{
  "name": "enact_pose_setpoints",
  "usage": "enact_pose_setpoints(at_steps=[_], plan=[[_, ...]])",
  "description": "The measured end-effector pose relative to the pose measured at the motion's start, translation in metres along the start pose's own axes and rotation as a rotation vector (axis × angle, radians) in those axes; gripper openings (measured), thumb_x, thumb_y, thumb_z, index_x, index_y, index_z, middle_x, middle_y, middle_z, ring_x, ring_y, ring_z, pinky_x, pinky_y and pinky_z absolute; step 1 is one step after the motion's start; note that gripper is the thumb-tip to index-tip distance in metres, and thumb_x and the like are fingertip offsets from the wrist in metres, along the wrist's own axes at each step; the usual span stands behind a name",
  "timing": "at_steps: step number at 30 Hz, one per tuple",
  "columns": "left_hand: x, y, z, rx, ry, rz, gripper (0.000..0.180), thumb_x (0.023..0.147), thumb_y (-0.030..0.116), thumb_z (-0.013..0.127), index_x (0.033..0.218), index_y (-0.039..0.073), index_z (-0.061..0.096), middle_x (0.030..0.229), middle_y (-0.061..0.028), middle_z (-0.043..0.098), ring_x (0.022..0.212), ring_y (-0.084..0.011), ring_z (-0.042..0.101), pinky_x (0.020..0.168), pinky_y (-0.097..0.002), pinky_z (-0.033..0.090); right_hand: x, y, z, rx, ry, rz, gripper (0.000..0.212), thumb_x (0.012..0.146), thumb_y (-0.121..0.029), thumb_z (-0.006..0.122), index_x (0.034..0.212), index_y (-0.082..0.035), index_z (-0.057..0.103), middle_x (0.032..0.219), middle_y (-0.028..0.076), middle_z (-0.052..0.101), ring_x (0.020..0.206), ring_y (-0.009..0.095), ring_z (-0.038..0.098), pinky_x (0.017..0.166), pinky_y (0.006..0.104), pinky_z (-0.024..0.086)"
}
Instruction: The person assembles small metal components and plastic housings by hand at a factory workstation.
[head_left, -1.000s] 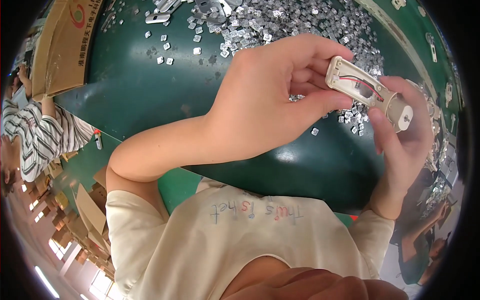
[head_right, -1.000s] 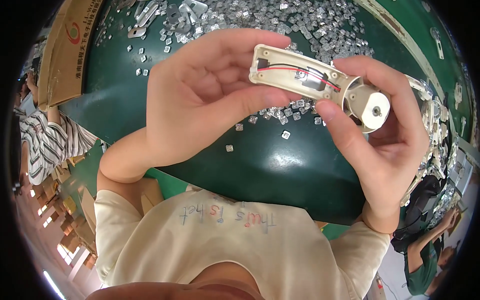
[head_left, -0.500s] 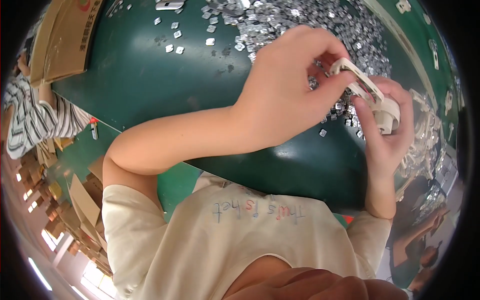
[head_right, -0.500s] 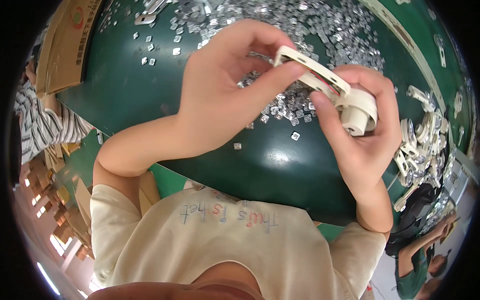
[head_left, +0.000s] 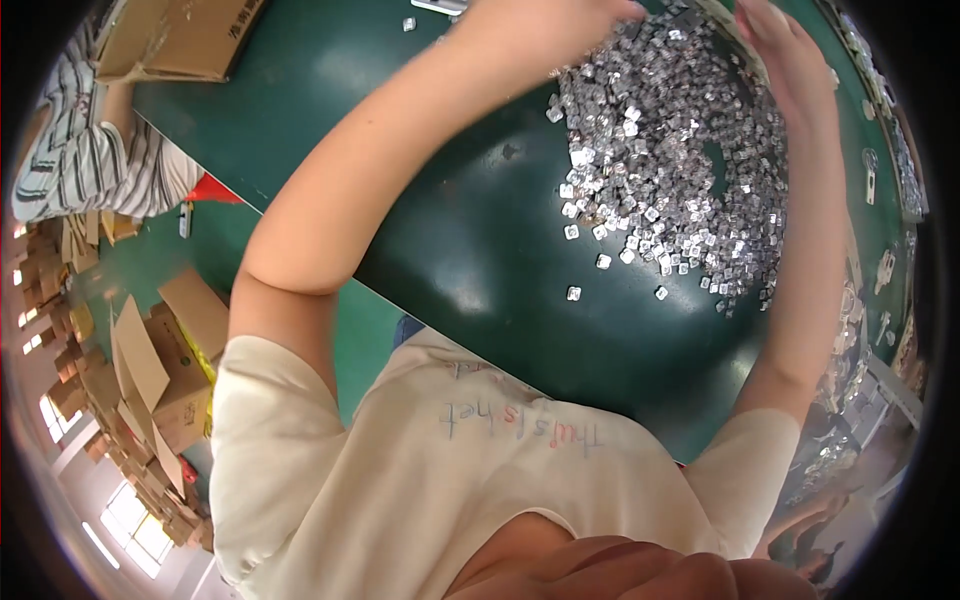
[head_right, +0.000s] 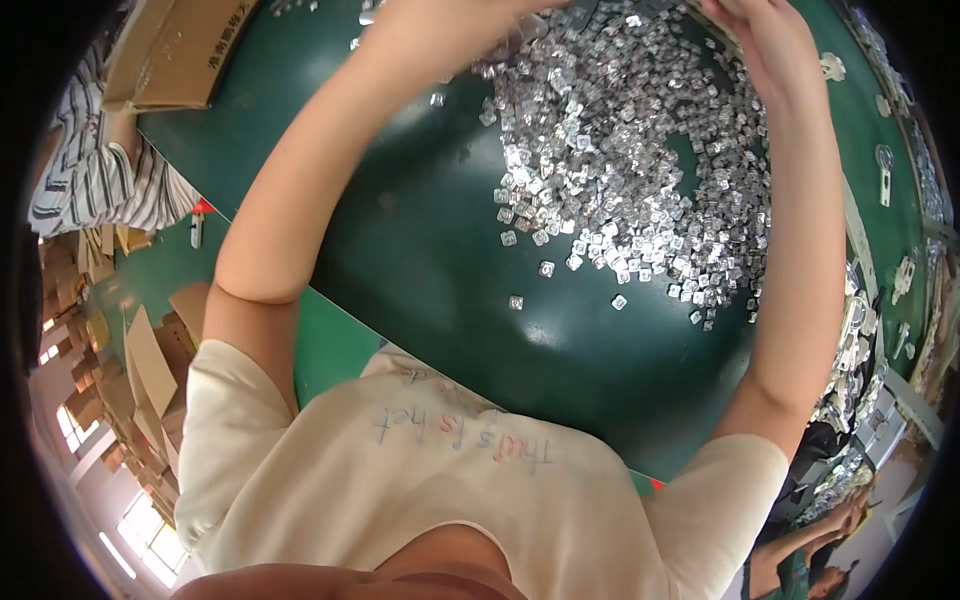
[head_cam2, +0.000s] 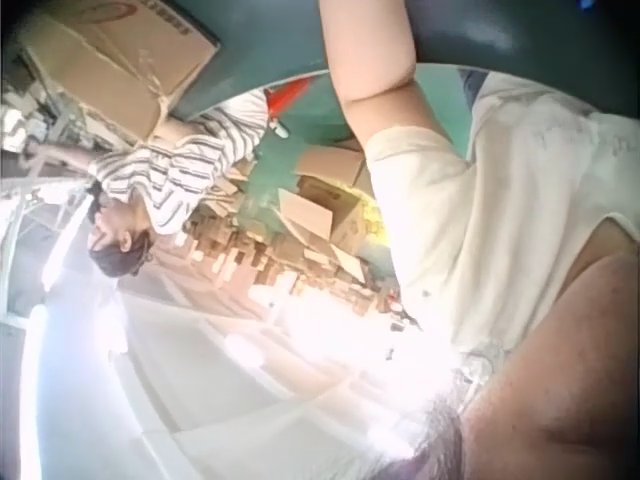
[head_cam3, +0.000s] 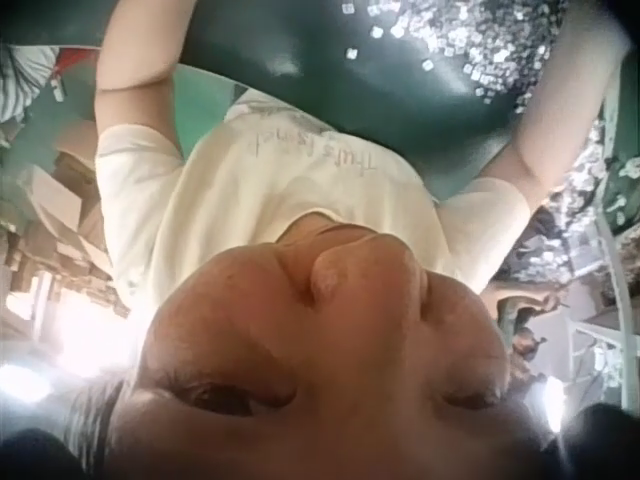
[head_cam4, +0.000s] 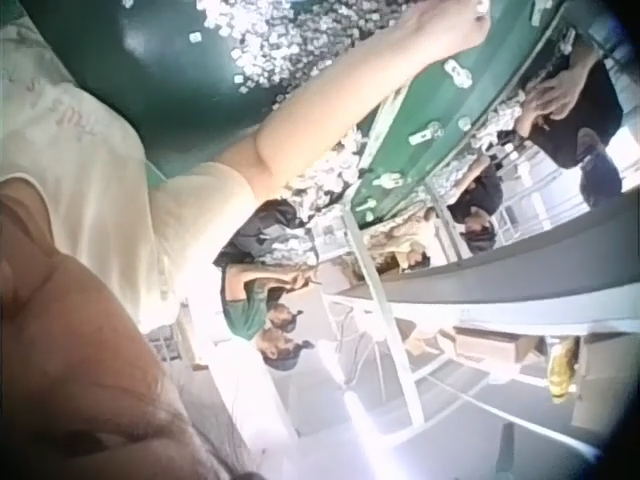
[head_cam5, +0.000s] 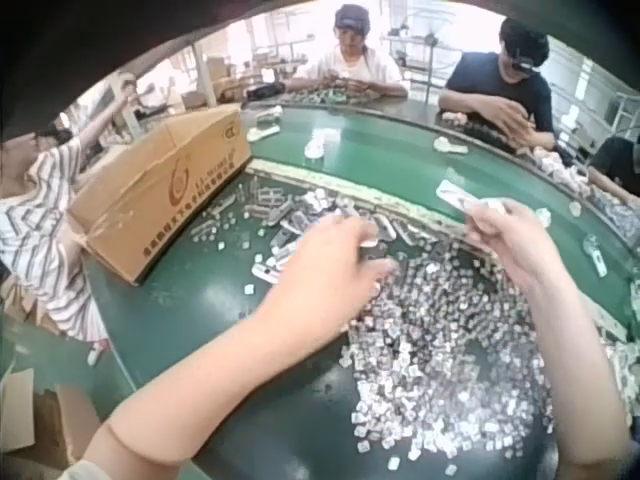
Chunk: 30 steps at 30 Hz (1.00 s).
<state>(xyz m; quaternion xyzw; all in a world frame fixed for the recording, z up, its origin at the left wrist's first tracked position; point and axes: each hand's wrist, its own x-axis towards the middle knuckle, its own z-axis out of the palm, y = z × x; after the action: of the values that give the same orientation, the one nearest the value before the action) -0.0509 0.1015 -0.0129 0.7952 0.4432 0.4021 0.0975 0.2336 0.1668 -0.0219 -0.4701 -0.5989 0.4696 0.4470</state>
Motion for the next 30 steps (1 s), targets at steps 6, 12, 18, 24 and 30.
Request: enact_pose_setpoints(at_steps=[6, 12, 18, 24, 30], plan=[[-0.006, -0.023, -0.013, 0.258, -0.262, -0.506, 0.026, 0.074, 0.018, 0.065, 0.077, -0.007, 0.059, 0.085, -0.0274, 0.061, 0.085, -0.0403, 0.060, 0.076, -0.0451, 0.048, -0.018, -0.016, 0.037, -0.335, 0.065, 0.175, 0.033, 0.082, -0.025, 0.065, 0.102, 0.001, 0.061, 0.093, 0.003, 0.061, 0.077, 0.011, 0.055, 0.073, 0.0232, 0.041], [0.002, -0.033, -0.008, -0.102, -0.209, -0.475, 0.018, 0.069, 0.014, 0.067, 0.077, -0.002, 0.063, 0.065, -0.0189, 0.062, 0.065, -0.0279, 0.063, 0.065, -0.0364, 0.050, -0.150, -0.036, 0.079, -1.056, -0.026, -0.073, 0.023, 0.074, -0.009, 0.068, 0.095, -0.003, 0.064, 0.093, 0.011, 0.060, 0.086, 0.028, 0.057, 0.074, 0.0342, 0.046], [-0.008, -0.001, 0.005, -1.417, -0.223, -0.781, 0.014, 0.082, 0.004, 0.062, 0.093, 0.000, 0.055, 0.084, -0.0070, 0.062, 0.077, -0.0172, 0.062, 0.074, -0.0276, 0.049, -0.155, -0.026, 0.069, -0.924, 0.125, -0.156, 0.010, 0.078, -0.002, 0.062, 0.088, -0.001, 0.061, 0.084, 0.009, 0.058, 0.077, 0.022, 0.058, 0.067, 0.0291, 0.046], [-0.033, 0.056, 0.009, -1.308, -0.222, -0.729, 0.035, 0.078, 0.002, 0.064, 0.108, -0.005, 0.048, 0.084, -0.0139, 0.062, 0.076, -0.0218, 0.064, 0.071, -0.0292, 0.051, -0.167, -0.052, 0.062, 0.019, 0.122, 0.084, 0.017, 0.085, -0.004, 0.059, 0.101, 0.002, 0.062, 0.085, 0.005, 0.062, 0.072, 0.008, 0.054, 0.067, 0.0202, 0.044], [-0.042, 0.070, 0.000, -1.258, -0.321, -0.676, 0.021, 0.085, 0.002, 0.056, 0.105, -0.005, 0.055, 0.083, -0.0123, 0.063, 0.082, -0.0267, 0.065, 0.076, -0.0342, 0.054, -0.172, -0.066, 0.076, 0.139, 0.074, 0.059, 0.026, 0.085, -0.002, 0.058, 0.110, 0.004, 0.057, 0.090, 0.007, 0.060, 0.076, 0.009, 0.054, 0.066, 0.0211, 0.042]])
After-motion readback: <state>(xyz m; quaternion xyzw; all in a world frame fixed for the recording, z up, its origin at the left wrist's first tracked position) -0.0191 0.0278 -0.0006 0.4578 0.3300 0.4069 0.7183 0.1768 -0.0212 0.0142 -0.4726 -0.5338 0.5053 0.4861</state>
